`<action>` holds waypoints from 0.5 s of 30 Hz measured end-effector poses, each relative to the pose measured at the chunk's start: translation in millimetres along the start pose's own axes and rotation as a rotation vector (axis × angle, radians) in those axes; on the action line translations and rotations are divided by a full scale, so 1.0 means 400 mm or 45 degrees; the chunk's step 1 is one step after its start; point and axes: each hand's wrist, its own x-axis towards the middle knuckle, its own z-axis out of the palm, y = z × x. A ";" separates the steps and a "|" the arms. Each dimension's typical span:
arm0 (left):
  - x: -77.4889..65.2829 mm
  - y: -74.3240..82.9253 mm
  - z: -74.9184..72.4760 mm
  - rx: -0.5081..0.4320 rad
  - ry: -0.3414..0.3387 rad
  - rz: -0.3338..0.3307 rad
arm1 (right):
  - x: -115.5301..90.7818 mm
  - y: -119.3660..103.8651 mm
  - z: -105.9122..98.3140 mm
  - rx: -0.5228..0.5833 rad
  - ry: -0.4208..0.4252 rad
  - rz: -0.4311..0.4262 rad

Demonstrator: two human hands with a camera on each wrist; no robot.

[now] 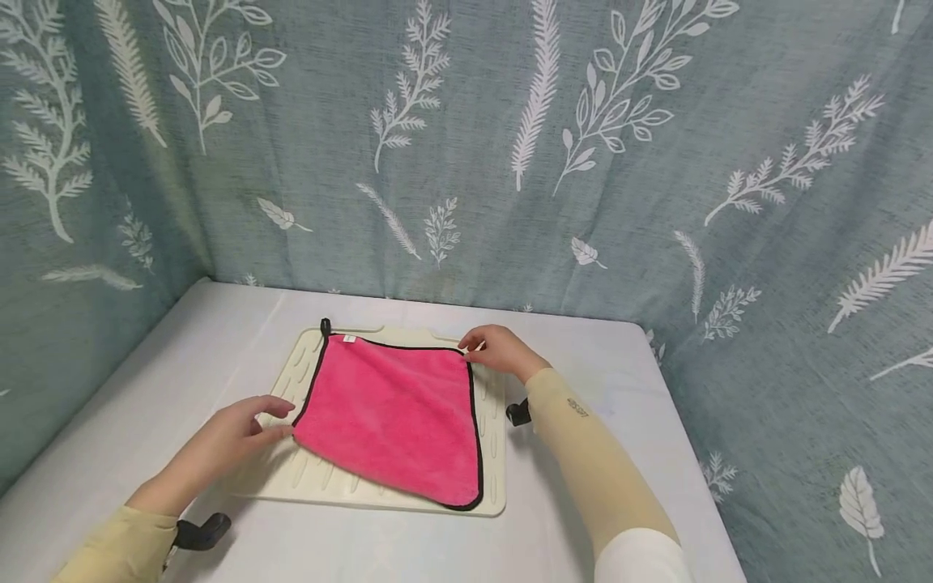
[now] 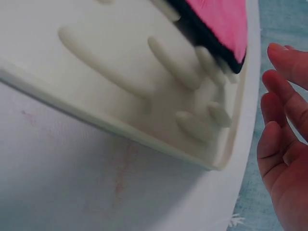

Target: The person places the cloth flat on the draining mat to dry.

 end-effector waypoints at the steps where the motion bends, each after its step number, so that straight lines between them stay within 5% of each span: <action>1: -0.003 0.001 0.006 0.010 -0.005 -0.007 | 0.003 0.005 0.002 0.000 -0.008 0.001; 15: -0.009 0.008 0.055 0.022 -0.049 -0.016 | 0.032 0.009 0.033 -0.072 -0.045 0.023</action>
